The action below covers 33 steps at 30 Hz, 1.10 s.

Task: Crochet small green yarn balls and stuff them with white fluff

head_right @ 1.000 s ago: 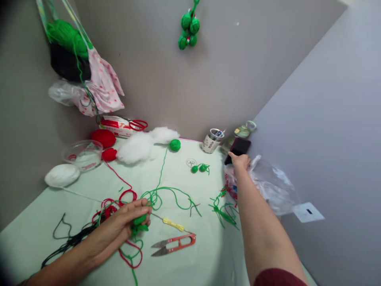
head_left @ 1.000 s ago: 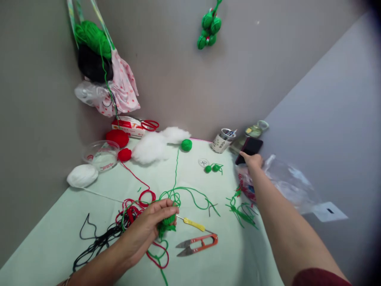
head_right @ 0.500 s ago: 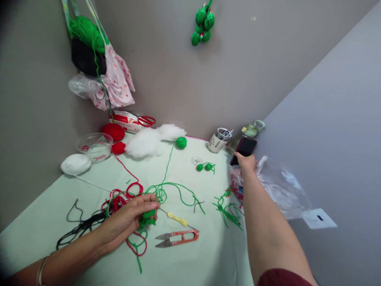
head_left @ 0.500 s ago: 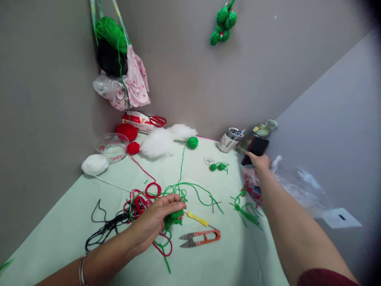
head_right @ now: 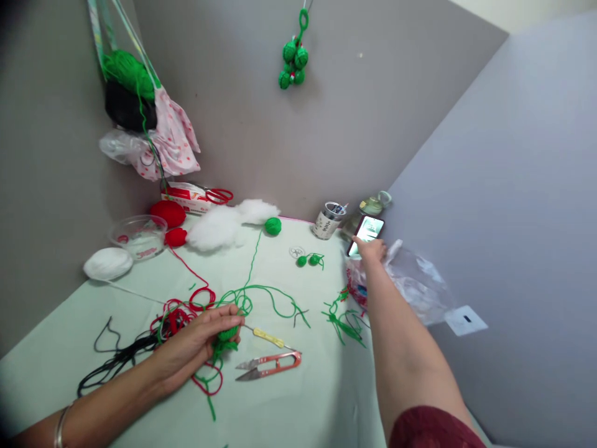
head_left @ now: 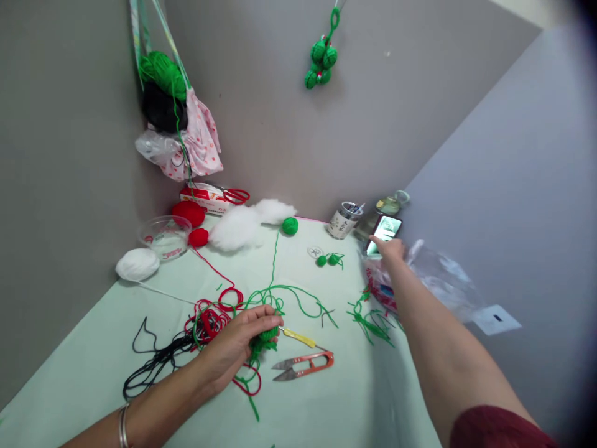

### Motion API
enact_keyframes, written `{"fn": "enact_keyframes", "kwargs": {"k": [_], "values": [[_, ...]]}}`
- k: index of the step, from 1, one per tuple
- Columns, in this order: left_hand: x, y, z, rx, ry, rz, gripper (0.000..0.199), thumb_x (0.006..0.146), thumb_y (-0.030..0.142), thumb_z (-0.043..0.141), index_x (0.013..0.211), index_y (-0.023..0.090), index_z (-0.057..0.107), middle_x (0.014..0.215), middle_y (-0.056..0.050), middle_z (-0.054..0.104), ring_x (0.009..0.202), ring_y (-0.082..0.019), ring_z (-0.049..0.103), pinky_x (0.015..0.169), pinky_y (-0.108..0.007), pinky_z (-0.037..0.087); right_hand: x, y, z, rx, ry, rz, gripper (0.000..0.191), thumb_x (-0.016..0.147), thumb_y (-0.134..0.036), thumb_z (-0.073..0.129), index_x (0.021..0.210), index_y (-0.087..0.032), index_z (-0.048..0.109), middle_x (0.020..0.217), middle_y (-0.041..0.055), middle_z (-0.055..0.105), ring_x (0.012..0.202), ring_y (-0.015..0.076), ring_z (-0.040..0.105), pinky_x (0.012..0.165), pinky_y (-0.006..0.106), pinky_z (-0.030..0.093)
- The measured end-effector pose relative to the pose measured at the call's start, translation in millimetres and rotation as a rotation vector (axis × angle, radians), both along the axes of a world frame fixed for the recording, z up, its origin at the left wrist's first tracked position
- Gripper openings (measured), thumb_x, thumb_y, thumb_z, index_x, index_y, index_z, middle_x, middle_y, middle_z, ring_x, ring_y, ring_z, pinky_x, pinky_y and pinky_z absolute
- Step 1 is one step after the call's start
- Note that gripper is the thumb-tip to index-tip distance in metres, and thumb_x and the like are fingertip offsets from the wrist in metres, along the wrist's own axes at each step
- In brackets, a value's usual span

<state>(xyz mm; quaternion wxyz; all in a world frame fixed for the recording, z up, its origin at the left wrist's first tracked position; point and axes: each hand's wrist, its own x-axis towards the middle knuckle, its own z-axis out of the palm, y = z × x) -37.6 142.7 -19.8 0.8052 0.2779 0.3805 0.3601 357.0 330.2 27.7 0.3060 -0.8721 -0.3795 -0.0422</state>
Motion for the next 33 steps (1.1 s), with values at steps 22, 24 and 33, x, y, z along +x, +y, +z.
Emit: {"fn": "enact_keyframes", "kwargs": {"k": [22, 24, 33], "values": [[54.8, -20.0, 2.9, 0.388, 0.073, 0.176, 0.032, 0.079, 0.044, 0.080, 0.088, 0.018, 0.063, 0.079, 0.000, 0.069, 0.078, -0.016, 0.062, 0.074, -0.028, 0.043, -184.0, -204.8, -31.3, 0.114, 1.156, 1.161, 0.040, 0.059, -0.035, 0.094, 0.090, -0.018, 0.075, 0.065, -0.0035, 0.065, 0.058, 0.0116, 0.055, 0.061, 0.029, 0.046], [54.6, -18.5, 5.9, 0.420, 0.049, 0.162, 0.029, 0.080, 0.042, 0.079, 0.089, 0.018, 0.066, 0.086, -0.002, 0.071, 0.086, -0.017, 0.064, 0.081, -0.029, 0.046, -176.1, -201.5, -32.9, 0.170, 1.177, 1.113, 0.035, 0.062, -0.036, 0.092, 0.087, -0.018, 0.075, 0.063, -0.0041, 0.064, 0.057, 0.0107, 0.054, 0.061, 0.028, 0.045], [0.4, -5.3, 26.8, 0.455, 0.054, -0.034, 0.028, 0.080, 0.037, 0.080, 0.098, 0.015, 0.077, 0.104, -0.011, 0.072, 0.072, -0.012, 0.063, 0.053, -0.020, 0.048, -154.9, -195.1, -24.1, 0.349, 1.450, 0.974, 0.033, 0.061, -0.034, 0.092, 0.078, -0.018, 0.069, 0.074, 0.0016, 0.069, 0.059, 0.0089, 0.054, 0.048, 0.020, 0.037]]}}
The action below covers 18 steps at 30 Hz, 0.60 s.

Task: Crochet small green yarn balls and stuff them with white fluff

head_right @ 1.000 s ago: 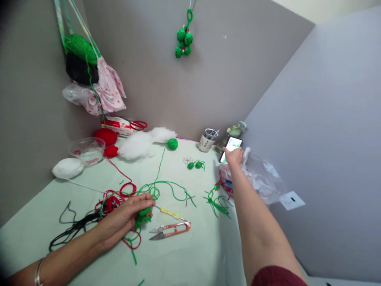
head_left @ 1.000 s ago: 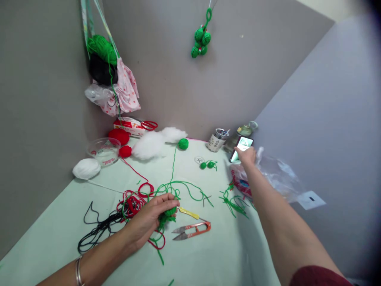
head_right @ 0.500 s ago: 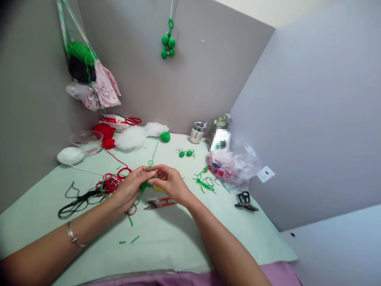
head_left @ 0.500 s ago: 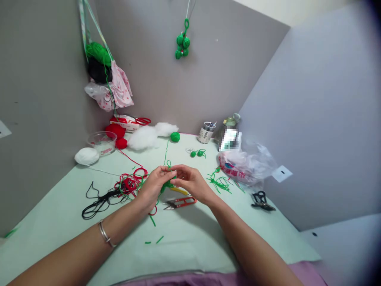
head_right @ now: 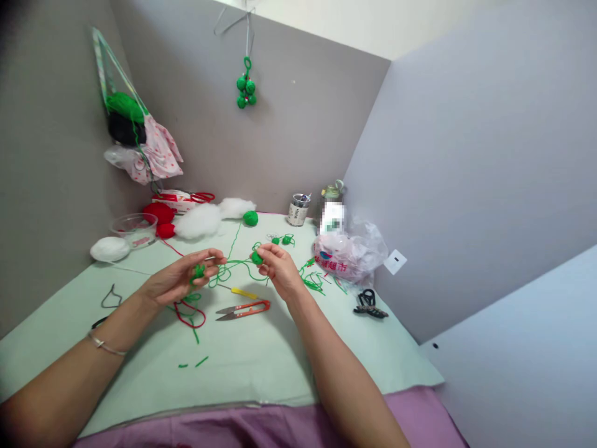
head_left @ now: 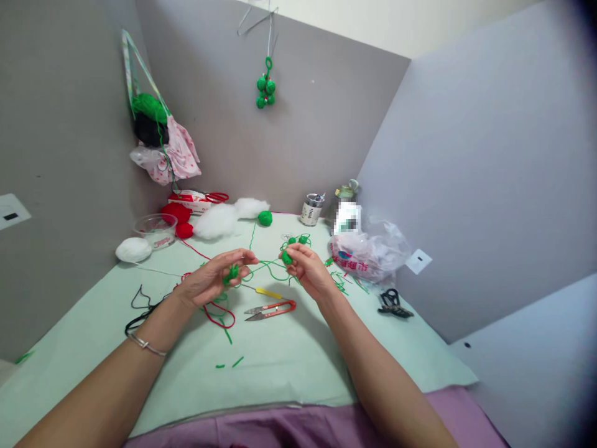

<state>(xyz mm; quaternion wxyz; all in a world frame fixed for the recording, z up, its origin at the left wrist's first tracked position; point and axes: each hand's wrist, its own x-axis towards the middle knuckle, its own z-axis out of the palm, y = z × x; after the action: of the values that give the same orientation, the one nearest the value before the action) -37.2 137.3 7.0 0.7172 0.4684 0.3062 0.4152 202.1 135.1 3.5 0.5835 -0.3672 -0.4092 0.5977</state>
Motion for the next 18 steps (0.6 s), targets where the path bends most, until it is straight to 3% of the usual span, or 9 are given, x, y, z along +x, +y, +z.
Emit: {"fn": "enact_keyframes", "kwargs": {"k": [2, 4, 7, 11, 15, 18], "values": [[-15.7, 7.5, 0.7, 0.025, 0.057, 0.015, 0.029, 0.076, 0.034, 0.083, 0.093, 0.012, 0.076, 0.097, -0.011, 0.071, 0.060, -0.009, 0.055, 0.042, -0.018, 0.037, 11.3, 3.4, 4.9, 0.005, 0.085, -0.044, 0.032, 0.062, -0.031, 0.092, 0.079, -0.019, 0.067, 0.072, -0.0004, 0.068, 0.057, 0.0077, 0.052, 0.046, 0.018, 0.037], [-32.5, 17.8, -0.4, 0.058, 0.101, 0.087, 0.028, 0.073, 0.031, 0.085, 0.091, 0.011, 0.075, 0.093, -0.010, 0.069, 0.060, -0.008, 0.052, 0.041, -0.016, 0.034, 27.0, 7.8, 9.2, 0.022, 0.168, -0.109, 0.029, 0.066, -0.027, 0.089, 0.080, -0.020, 0.065, 0.073, -0.0027, 0.066, 0.058, 0.0067, 0.053, 0.046, 0.016, 0.039], [-57.3, 34.2, -3.6, 0.126, 0.134, 0.298, 0.026, 0.073, 0.031, 0.082, 0.086, 0.013, 0.069, 0.092, -0.006, 0.066, 0.057, -0.005, 0.045, 0.038, -0.014, 0.025, 50.7, 13.9, 12.4, 0.043, 0.275, -0.207, 0.022, 0.075, -0.022, 0.082, 0.079, -0.022, 0.060, 0.071, -0.0056, 0.064, 0.057, 0.0054, 0.052, 0.046, 0.013, 0.042], [-72.5, 44.6, -6.3, 0.224, 0.213, 0.516, 0.029, 0.076, 0.042, 0.072, 0.078, 0.017, 0.058, 0.075, 0.002, 0.055, 0.049, -0.004, 0.023, 0.041, -0.017, 0.015, 61.9, 19.1, 7.2, 0.007, 0.329, -0.253, 0.017, 0.083, -0.016, 0.074, 0.079, -0.021, 0.058, 0.069, -0.0051, 0.063, 0.052, 0.0047, 0.053, 0.043, 0.011, 0.043], [-67.7, 41.1, -6.5, 0.341, 0.433, 0.613, 0.030, 0.080, 0.048, 0.069, 0.077, 0.019, 0.063, 0.065, 0.003, 0.048, 0.053, -0.010, 0.029, 0.049, -0.024, 0.022, 61.2, 25.8, -1.9, -0.030, 0.314, -0.273, 0.011, 0.087, -0.015, 0.071, 0.081, -0.019, 0.062, 0.073, -0.0010, 0.068, 0.059, 0.0077, 0.062, 0.045, 0.013, 0.048], [-71.8, 38.4, -6.4, 0.418, 0.636, 0.783, 0.026, 0.078, 0.044, 0.076, 0.072, 0.022, 0.064, 0.064, 0.001, 0.048, 0.064, -0.016, 0.040, 0.058, -0.028, 0.025, 77.9, 31.3, -4.8, -0.009, 0.289, -0.360, 0.006, 0.092, -0.017, 0.068, 0.086, -0.018, 0.065, 0.080, 0.0005, 0.070, 0.068, 0.0099, 0.066, 0.055, 0.017, 0.055]]}}
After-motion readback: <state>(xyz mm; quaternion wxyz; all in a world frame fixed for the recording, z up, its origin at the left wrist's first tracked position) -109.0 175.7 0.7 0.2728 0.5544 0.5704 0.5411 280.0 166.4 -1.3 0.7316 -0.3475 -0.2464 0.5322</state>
